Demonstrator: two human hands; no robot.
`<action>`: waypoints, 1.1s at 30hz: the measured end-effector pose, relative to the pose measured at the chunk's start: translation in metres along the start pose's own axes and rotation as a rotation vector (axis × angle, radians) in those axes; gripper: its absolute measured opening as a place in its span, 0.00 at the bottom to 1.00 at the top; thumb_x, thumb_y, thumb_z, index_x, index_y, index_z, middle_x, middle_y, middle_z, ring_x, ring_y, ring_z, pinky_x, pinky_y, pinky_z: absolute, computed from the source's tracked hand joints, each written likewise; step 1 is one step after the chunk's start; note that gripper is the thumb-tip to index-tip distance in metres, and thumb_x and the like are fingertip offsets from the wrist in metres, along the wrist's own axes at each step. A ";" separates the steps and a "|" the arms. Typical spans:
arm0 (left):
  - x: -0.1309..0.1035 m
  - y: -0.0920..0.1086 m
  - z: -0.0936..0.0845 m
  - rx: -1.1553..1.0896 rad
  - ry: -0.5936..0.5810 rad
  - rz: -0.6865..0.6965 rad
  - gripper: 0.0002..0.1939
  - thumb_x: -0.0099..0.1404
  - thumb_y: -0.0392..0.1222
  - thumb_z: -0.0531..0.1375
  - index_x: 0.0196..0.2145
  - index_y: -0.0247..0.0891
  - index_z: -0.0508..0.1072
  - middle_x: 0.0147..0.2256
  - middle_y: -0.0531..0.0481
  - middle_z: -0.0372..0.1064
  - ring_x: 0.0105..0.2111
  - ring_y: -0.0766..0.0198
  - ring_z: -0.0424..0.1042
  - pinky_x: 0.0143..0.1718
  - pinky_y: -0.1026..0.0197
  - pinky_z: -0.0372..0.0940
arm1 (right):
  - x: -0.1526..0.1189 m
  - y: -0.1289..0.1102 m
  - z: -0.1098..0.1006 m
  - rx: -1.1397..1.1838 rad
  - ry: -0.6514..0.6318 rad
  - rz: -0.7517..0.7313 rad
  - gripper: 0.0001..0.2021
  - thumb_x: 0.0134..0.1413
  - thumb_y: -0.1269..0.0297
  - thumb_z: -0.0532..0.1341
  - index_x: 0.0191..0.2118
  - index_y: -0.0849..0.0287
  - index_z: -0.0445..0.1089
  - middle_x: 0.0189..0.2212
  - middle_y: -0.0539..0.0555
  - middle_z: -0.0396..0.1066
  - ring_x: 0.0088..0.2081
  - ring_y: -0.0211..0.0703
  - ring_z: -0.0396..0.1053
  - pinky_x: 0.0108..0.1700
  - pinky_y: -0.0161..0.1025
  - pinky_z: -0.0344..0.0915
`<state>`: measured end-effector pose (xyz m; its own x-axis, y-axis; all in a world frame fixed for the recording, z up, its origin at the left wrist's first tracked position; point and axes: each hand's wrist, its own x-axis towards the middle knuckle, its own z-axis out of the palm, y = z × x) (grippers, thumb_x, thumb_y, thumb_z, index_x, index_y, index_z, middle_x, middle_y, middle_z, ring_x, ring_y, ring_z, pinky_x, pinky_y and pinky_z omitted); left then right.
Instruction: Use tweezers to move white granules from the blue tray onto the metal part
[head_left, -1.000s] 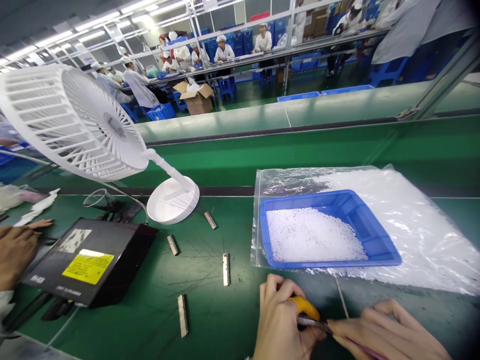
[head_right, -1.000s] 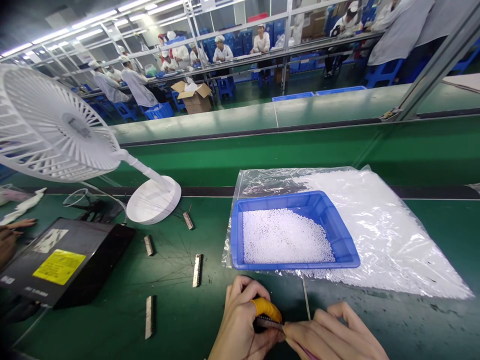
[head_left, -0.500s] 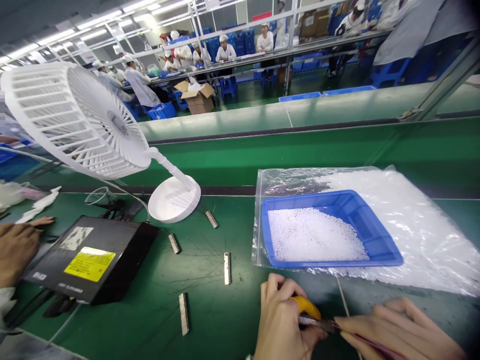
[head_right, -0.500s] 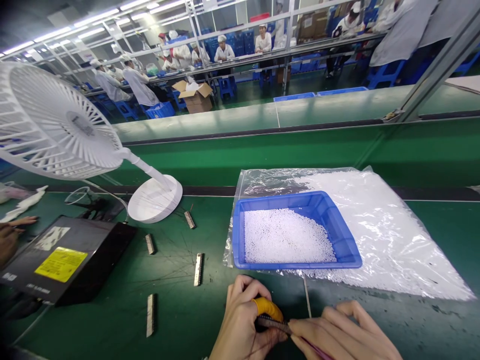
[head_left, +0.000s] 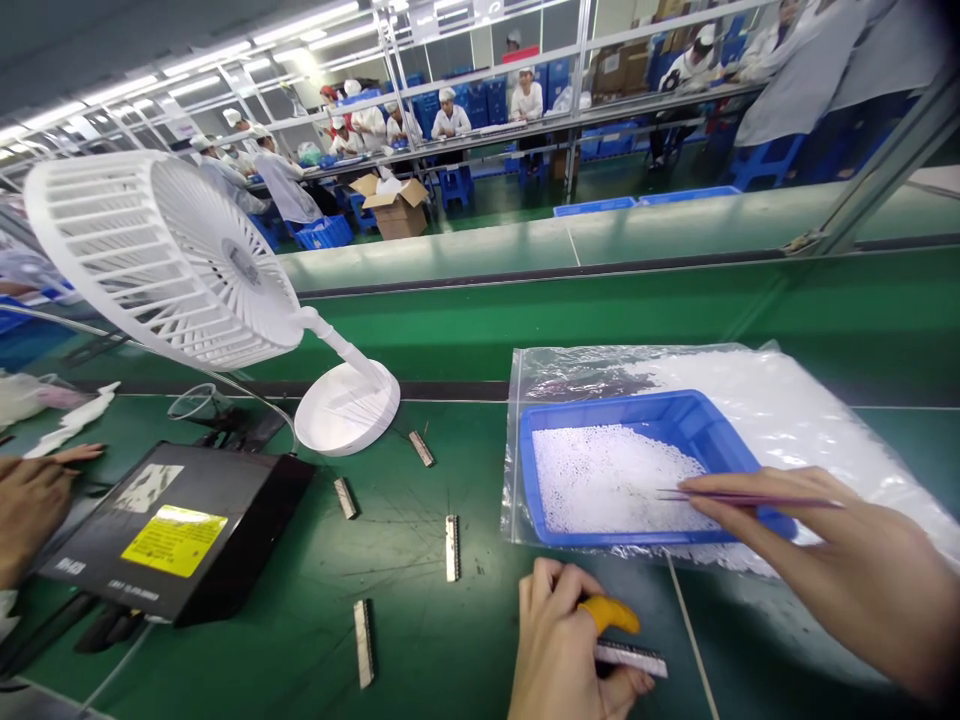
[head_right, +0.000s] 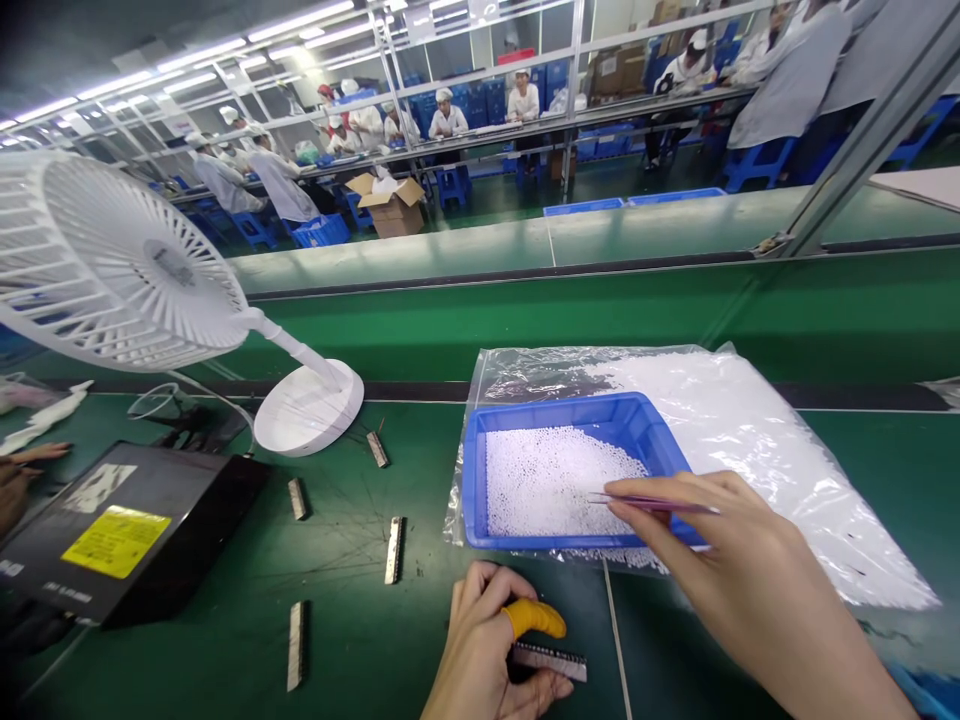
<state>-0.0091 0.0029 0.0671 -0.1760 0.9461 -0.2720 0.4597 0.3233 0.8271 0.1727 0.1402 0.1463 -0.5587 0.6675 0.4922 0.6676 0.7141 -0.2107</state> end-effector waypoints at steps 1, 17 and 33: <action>0.000 -0.005 0.003 0.002 0.032 0.028 0.15 0.46 0.46 0.71 0.33 0.41 0.78 0.40 0.48 0.62 0.43 0.63 0.54 0.44 0.63 0.54 | 0.006 0.000 0.004 -0.031 -0.005 -0.041 0.15 0.61 0.50 0.52 0.41 0.47 0.73 0.40 0.39 0.72 0.40 0.29 0.67 0.39 0.30 0.61; 0.003 -0.033 0.019 0.100 0.279 0.349 0.14 0.44 0.43 0.71 0.31 0.41 0.77 0.36 0.50 0.63 0.39 0.67 0.55 0.38 0.66 0.49 | 0.024 0.011 0.018 -0.142 -0.019 -0.203 0.16 0.64 0.56 0.49 0.40 0.49 0.74 0.38 0.39 0.72 0.37 0.29 0.66 0.40 0.33 0.58; 0.003 -0.029 0.016 0.126 0.181 0.279 0.17 0.49 0.54 0.68 0.32 0.41 0.78 0.36 0.47 0.63 0.40 0.65 0.56 0.40 0.64 0.52 | 0.025 0.014 0.026 -0.096 -0.132 -0.112 0.22 0.65 0.54 0.45 0.39 0.49 0.76 0.41 0.44 0.73 0.39 0.33 0.68 0.43 0.39 0.59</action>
<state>-0.0087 -0.0031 0.0345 -0.1751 0.9829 0.0569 0.6140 0.0638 0.7867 0.1552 0.1721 0.1333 -0.6873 0.6115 0.3919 0.6383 0.7661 -0.0760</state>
